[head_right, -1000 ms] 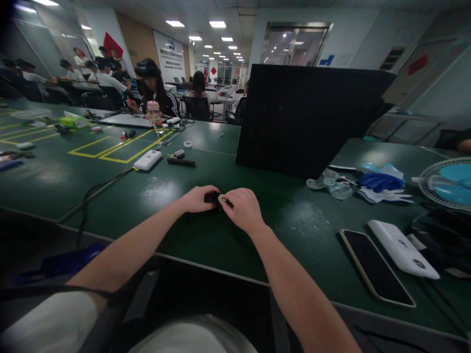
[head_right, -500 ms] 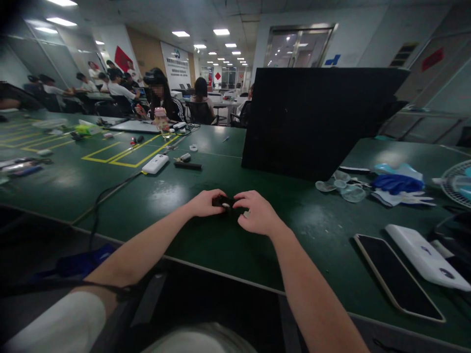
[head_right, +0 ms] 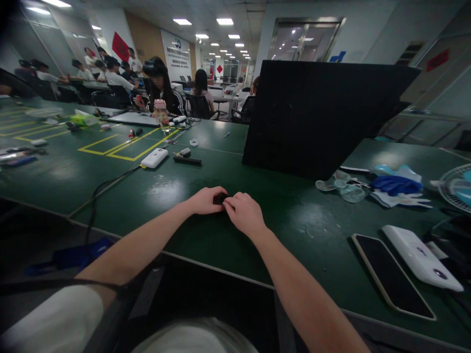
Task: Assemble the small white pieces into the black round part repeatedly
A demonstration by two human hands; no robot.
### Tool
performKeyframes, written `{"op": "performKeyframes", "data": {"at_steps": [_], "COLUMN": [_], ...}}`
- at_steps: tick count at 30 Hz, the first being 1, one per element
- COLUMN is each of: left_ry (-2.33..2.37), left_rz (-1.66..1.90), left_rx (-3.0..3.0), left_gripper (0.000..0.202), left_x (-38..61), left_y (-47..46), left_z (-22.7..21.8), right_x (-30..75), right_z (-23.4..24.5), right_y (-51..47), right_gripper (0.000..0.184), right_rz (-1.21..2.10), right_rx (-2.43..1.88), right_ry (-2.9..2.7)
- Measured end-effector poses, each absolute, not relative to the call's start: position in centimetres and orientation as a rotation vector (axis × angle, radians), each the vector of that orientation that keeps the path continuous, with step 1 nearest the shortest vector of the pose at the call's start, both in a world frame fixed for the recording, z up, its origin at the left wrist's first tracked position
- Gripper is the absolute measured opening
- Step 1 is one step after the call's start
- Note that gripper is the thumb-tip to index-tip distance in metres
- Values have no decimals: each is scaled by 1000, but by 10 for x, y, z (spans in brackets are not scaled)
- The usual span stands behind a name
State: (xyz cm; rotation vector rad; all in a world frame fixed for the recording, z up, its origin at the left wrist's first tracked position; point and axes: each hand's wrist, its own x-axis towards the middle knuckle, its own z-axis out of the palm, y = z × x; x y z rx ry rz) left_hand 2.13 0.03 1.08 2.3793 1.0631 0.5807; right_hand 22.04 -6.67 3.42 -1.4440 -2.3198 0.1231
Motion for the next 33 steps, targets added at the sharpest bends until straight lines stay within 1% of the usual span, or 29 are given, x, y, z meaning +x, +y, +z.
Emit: {"op": "performKeyframes", "data": {"at_steps": [4, 7, 13, 19, 22, 26, 27, 28, 33], "left_ry": [1033, 1014, 998, 1007, 1084, 1284, 1329, 1357, 1360], "left_rz": [571, 560, 550, 575, 557, 587, 595, 596, 598], "left_rx": [2404, 2427, 2405, 2365, 2339, 2327, 2323, 2322, 2333], "left_gripper": [46, 47, 48, 47, 48, 52, 52, 52, 51], "left_x": [24, 25, 26, 24, 21, 17, 16, 16, 15], "left_y": [-4, -5, -5, -2, 2, 8, 10, 11, 12], "left_z": [13, 15, 13, 12, 12, 10, 10, 9, 7], "right_x": [224, 228, 226, 240, 260, 278, 278, 278, 267], "right_z": [33, 35, 34, 41, 45, 36, 33, 30, 27], "right_y": [-64, -64, -64, -62, -57, -49, -47, -46, -45], "right_gripper": [22, 25, 23, 23, 27, 42, 44, 43, 25], "right_rz": [225, 311, 196, 202, 222, 360, 381, 385, 277], "right_rx": [-1479, -1522, -1392, -1296, -1372, -1448, -1454, -1464, -1554], "right_ry": [-2282, -2303, -2272, -2369, -2406, -2520, -2534, -2539, -2511]}}
